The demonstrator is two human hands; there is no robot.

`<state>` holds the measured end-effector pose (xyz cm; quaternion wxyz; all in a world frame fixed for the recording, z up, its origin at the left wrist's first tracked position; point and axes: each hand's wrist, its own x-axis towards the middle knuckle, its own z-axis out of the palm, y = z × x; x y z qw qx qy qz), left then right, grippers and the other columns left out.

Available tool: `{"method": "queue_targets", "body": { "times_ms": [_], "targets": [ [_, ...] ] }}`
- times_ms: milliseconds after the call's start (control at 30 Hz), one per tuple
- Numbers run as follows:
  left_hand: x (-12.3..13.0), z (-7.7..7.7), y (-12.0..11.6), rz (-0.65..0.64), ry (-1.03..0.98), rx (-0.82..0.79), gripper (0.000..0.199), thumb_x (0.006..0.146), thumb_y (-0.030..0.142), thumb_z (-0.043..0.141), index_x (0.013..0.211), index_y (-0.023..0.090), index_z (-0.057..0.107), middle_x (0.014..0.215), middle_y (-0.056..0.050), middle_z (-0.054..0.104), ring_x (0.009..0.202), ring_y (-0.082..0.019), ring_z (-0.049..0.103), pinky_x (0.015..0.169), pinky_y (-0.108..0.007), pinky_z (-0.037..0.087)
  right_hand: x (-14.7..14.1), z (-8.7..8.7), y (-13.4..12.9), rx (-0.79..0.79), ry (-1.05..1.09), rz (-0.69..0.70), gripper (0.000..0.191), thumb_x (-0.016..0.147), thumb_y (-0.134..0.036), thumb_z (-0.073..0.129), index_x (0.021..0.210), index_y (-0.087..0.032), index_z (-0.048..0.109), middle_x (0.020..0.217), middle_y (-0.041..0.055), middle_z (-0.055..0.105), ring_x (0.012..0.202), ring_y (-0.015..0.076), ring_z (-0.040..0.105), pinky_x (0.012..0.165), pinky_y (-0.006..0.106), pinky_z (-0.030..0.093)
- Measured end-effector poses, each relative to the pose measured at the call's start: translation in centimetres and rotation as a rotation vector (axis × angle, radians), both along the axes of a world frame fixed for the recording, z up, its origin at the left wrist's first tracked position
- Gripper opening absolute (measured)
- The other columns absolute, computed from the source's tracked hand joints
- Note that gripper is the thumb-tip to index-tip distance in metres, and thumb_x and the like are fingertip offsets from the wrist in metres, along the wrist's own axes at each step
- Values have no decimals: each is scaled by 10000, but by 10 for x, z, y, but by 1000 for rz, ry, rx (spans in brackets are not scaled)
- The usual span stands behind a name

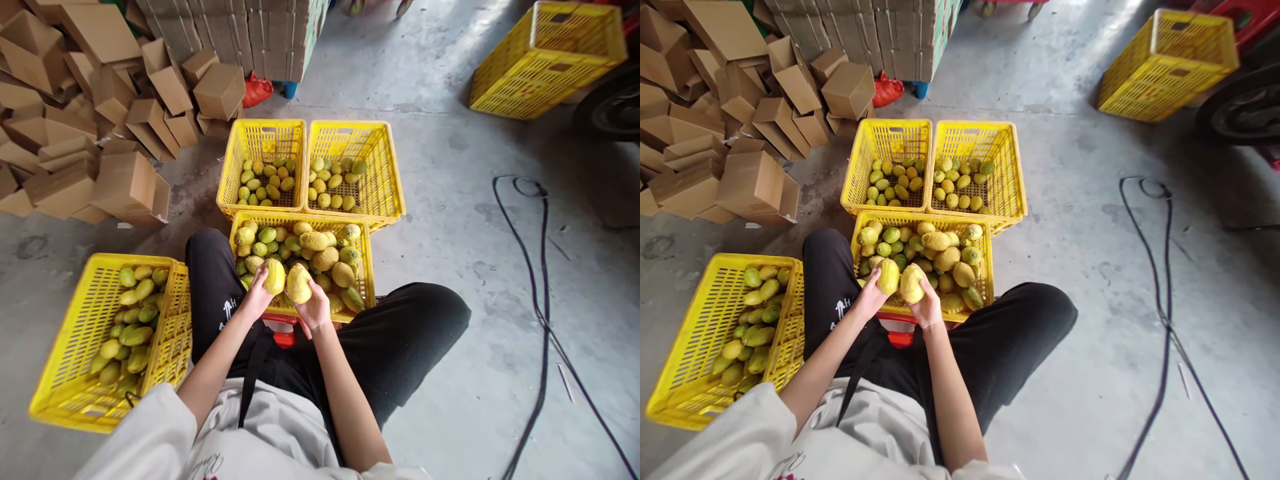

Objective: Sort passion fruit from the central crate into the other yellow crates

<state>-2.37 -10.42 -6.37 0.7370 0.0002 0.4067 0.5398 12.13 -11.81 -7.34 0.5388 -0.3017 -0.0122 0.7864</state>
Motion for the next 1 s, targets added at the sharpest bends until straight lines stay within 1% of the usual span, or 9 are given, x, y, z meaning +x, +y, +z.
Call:
{"method": "queue_targets", "body": {
  "times_ms": [100, 167, 333, 467, 567, 700, 867, 933, 1000],
  "targets": [
    [-2, 2, 2, -17, -40, -67, 321, 994, 377, 450, 1141, 224, 690, 1042, -94, 738, 1101, -244, 686, 969, -392, 561, 0, 3, 0, -3, 89, -32, 392, 758, -399, 641, 1119, -250, 675, 1130, 65, 741, 1188, 306, 644, 975, 531, 559],
    [-3, 5, 2, -8, -58, -95, 378, 1012, 411, 398, 1127, 203, 692, 1028, -97, 741, 1038, -237, 706, 938, -389, 579, 2, 4, 1, -12, 123, -25, 394, 769, -410, 607, 1121, -242, 665, 1147, 83, 738, 1183, 315, 645, 965, 566, 554],
    [-4, 10, 1, -13, -62, -69, 304, 972, 364, 506, 1169, 210, 677, 1075, -91, 734, 1090, -261, 693, 969, -436, 567, 7, 8, 3, -23, 105, -21, 346, 792, -381, 625, 1117, -264, 639, 1078, 51, 748, 1047, 264, 700, 922, 524, 586],
    [-2, 7, -1, -70, -12, -55, 207, 934, 268, 560, 1062, 214, 714, 1052, -73, 738, 1141, -261, 672, 1010, -442, 541, 4, 7, 2, 70, -14, -84, 496, 729, -242, 735, 1192, -352, 591, 1119, -12, 719, 1066, 236, 695, 950, 480, 579],
    [-2, 3, -2, -52, 23, -9, 251, 908, 190, 566, 1099, 249, 719, 1081, -56, 744, 1179, -254, 656, 1026, -426, 532, -1, 2, 0, 95, -60, -5, 530, 707, -246, 772, 1205, -308, 601, 1076, 12, 727, 1088, 241, 685, 965, 440, 570],
    [-3, -1, -2, -37, 27, -26, 337, 890, 187, 589, 1205, 262, 682, 1067, -54, 754, 1169, -257, 667, 1024, -434, 540, -6, -6, 0, 80, -61, 40, 518, 717, -317, 785, 1203, -234, 624, 1089, 53, 740, 1111, 262, 677, 943, 405, 574],
    [-2, -1, -2, -61, 57, 5, 257, 866, 162, 598, 1082, 252, 703, 1025, -45, 751, 1163, -253, 667, 1038, -430, 530, -6, -6, 1, 44, -59, -1, 442, 732, -312, 769, 1147, -238, 637, 1091, 36, 740, 1114, 267, 684, 911, 410, 592],
    [-1, 0, -1, -59, 88, -40, 220, 857, 162, 608, 1041, 238, 702, 1010, -48, 745, 1130, -244, 677, 1022, -407, 537, -5, -5, 3, 6, -47, -7, 395, 731, -287, 761, 1103, -238, 637, 1069, 35, 742, 1089, 270, 696, 898, 416, 598],
    [-1, -1, 1, -69, 147, -166, 158, 866, 190, 615, 1003, 217, 690, 966, -50, 735, 1008, -216, 708, 929, -356, 577, -3, -4, 6, -101, -31, 6, 308, 759, -321, 733, 1036, -229, 637, 1002, 47, 746, 1024, 277, 715, 855, 428, 613]
  ]
}}
